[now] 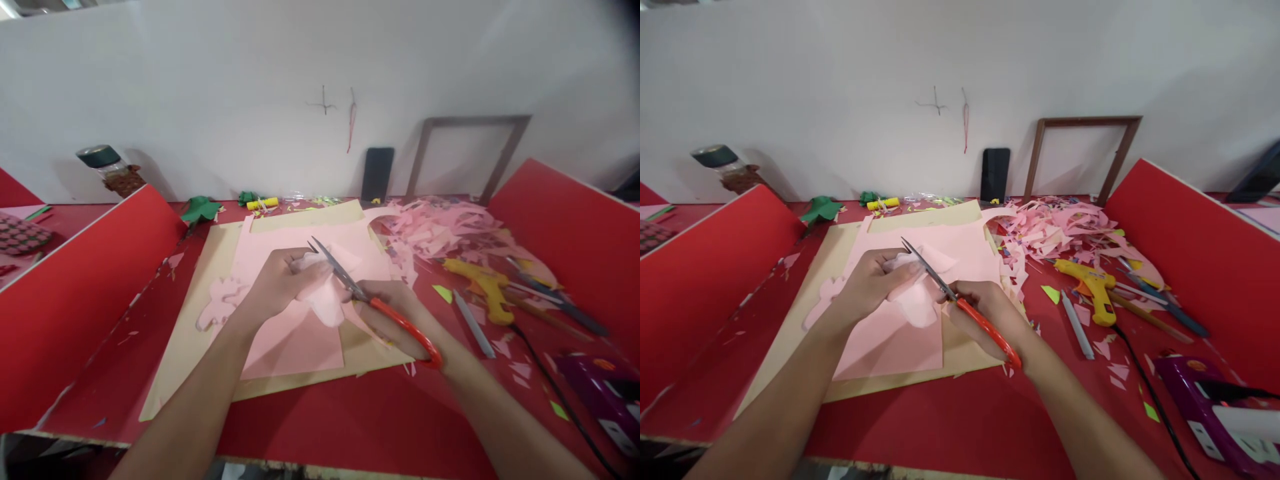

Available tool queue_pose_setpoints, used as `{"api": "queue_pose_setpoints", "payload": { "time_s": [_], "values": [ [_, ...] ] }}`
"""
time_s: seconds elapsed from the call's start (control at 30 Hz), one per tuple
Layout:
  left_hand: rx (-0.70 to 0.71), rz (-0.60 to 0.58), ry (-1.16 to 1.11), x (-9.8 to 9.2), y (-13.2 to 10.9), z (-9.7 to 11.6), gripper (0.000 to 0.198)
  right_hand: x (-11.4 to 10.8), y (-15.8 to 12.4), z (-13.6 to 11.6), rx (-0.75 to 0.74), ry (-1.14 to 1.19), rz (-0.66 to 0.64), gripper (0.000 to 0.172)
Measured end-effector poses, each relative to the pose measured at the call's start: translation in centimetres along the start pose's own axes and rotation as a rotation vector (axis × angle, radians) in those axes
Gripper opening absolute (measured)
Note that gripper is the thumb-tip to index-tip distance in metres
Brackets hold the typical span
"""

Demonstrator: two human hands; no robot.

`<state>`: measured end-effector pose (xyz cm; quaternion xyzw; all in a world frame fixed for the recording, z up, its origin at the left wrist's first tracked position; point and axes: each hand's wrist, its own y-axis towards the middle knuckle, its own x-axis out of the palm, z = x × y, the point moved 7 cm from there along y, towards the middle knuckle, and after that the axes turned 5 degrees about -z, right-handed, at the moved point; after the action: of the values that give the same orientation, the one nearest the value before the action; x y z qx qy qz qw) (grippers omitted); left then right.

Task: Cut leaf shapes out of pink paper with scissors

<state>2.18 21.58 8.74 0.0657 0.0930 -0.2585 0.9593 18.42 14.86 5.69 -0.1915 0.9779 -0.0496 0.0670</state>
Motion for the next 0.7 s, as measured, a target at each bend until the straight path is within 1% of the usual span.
{"api": "queue_pose_setpoints", "payload": {
  "time_s": [0.23,0.53,0.63,0.7],
  "values": [
    [0.001,0.021,-0.006,-0.06,0.05,-0.05,0.029,0.06,0.07,-0.14,0.021,0.008,0.039,0.021],
    [0.000,0.022,-0.016,0.03,0.11,-0.26,0.031,-0.12,0.12,-0.34,0.018,-0.023,0.045,0.018],
    [0.029,0.045,0.025,-0.21,0.21,-0.15,0.035,-0.11,0.22,-0.15,0.026,-0.035,0.051,0.018],
    [0.067,0.078,0.059,-0.41,0.18,0.14,0.039,0.00,0.35,-0.01,0.001,-0.024,0.048,0.019]
  ]
}}
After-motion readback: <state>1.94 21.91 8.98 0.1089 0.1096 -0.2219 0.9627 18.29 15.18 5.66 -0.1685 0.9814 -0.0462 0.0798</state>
